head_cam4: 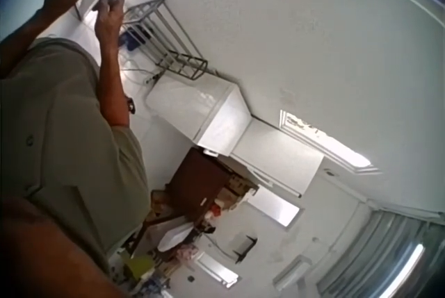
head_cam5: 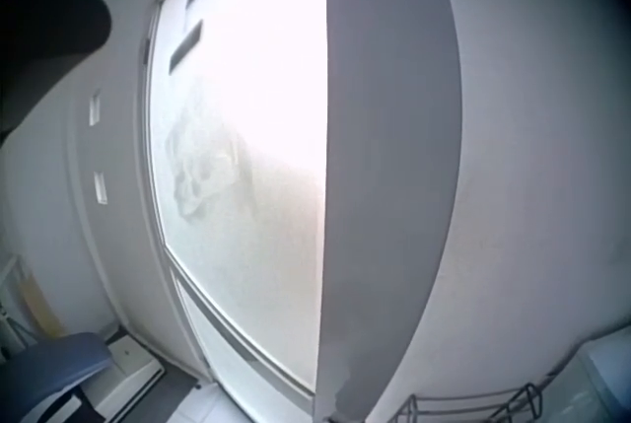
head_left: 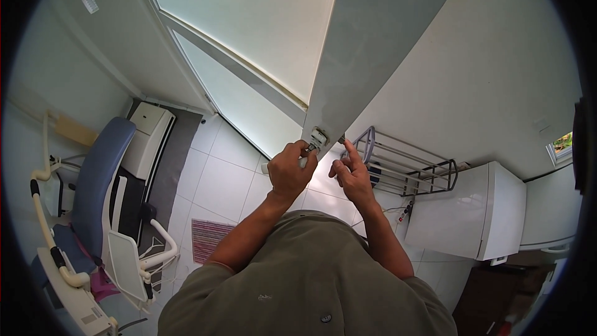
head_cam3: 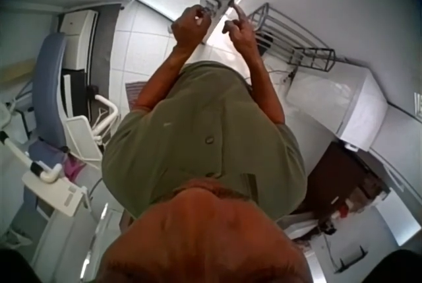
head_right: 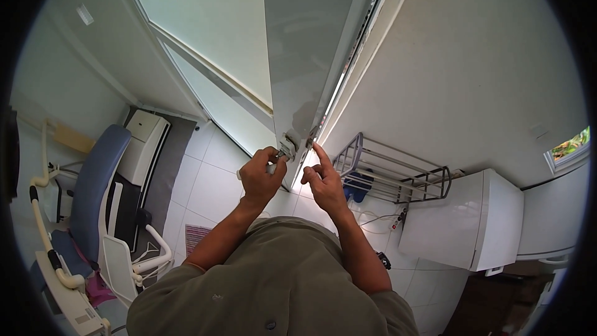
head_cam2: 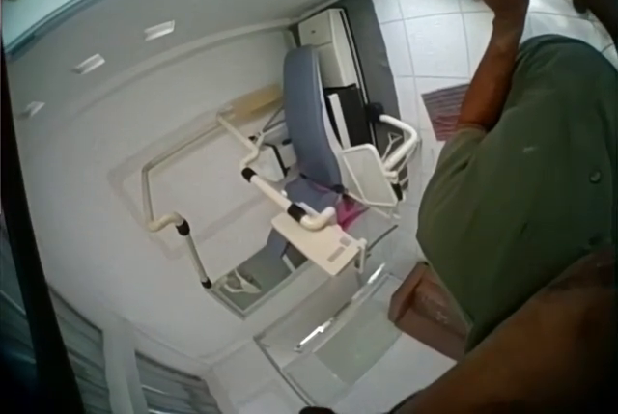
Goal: Repairing a door handle on a glass door using a screwdriver.
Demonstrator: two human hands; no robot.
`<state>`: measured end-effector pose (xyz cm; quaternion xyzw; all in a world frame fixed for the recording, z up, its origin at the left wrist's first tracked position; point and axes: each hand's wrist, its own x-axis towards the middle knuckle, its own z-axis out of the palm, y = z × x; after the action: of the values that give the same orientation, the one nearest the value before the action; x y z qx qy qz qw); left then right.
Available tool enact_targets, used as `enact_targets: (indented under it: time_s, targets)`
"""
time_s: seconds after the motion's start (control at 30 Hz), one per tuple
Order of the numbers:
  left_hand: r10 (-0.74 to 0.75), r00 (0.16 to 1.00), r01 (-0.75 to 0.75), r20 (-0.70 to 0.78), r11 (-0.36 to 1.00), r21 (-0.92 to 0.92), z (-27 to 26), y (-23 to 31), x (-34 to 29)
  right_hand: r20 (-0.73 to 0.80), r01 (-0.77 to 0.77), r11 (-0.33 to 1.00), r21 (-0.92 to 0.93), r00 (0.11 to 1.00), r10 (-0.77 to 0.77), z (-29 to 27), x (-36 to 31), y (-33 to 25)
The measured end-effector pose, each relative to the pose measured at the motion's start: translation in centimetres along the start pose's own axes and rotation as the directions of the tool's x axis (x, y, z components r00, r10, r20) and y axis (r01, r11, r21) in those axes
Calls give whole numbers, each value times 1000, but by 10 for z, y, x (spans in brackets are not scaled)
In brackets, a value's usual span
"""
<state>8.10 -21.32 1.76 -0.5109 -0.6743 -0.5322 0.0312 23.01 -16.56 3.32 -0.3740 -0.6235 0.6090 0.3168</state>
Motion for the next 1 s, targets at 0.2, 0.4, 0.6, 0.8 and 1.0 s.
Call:
enact_targets:
  time_s: [0.2,0.4,0.6,0.8,1.0]
  targets:
    - [-118,992,119,39,992,-34,-4,4,1,20,-55,998,-43,998,56,-2,0,-4]
    - [-58,998,58,3,998,-18,-3,13,12,43,-69,997,-33,997,71,-6,4,-6]
    - [10,1000,-11,12,1000,25,2,8,11,35,-62,993,-103,997,66,-8,5,-5]
    - [112,994,-111,-15,992,63,3,6,12,25,-79,989,-121,996,83,-3,4,-8]
    - [112,993,-113,23,992,47,-1,3,15,13,-67,998,-9,998,67,1,7,-7]
